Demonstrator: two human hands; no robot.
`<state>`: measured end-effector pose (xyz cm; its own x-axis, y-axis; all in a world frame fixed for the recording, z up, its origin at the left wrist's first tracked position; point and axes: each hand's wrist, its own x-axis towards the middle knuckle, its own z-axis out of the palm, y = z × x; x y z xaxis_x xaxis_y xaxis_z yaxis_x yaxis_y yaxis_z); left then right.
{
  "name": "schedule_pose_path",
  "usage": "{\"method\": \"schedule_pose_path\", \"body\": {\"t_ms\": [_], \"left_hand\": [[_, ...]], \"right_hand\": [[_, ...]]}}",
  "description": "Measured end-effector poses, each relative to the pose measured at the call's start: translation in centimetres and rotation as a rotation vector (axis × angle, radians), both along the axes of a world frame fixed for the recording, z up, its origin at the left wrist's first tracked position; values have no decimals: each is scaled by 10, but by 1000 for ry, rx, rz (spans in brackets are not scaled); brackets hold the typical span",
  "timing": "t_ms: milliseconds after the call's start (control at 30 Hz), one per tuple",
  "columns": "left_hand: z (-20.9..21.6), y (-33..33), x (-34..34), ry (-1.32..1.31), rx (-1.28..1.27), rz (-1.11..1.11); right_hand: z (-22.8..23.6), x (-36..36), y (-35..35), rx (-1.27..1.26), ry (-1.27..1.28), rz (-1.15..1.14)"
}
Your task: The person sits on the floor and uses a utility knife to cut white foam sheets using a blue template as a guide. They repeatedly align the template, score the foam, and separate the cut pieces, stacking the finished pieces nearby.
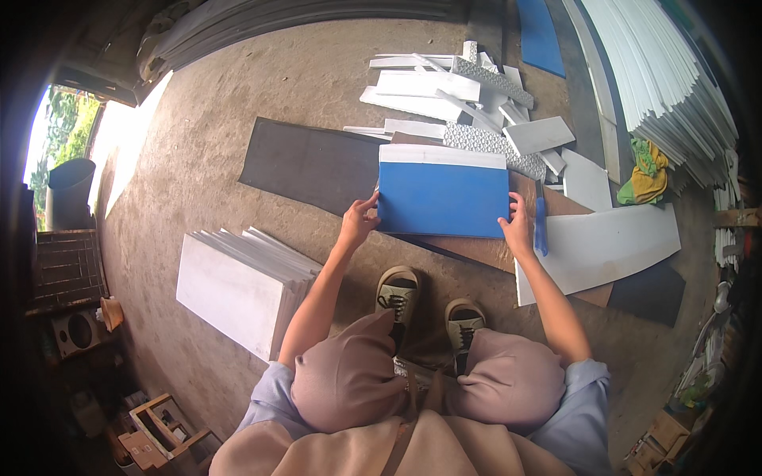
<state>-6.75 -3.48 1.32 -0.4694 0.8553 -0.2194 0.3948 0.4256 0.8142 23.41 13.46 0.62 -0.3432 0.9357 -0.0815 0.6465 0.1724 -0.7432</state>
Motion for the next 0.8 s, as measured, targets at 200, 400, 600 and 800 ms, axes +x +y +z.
{"method": "schedule_pose_path", "body": {"t_ms": [200,400,600,800], "left_hand": [[2,-2,0,-83,1,39],[1,-2,2,-58,-7,58],[-1,-3,2,-67,-18,65],[-2,-3,4,-33,-8,69]], "right_hand": [[3,-3,-1,-29,17,-2],[2,-1,0,-3,10,7],[-1,0,0,29,-19,5],[-7,2,1,26,2,20]]}}
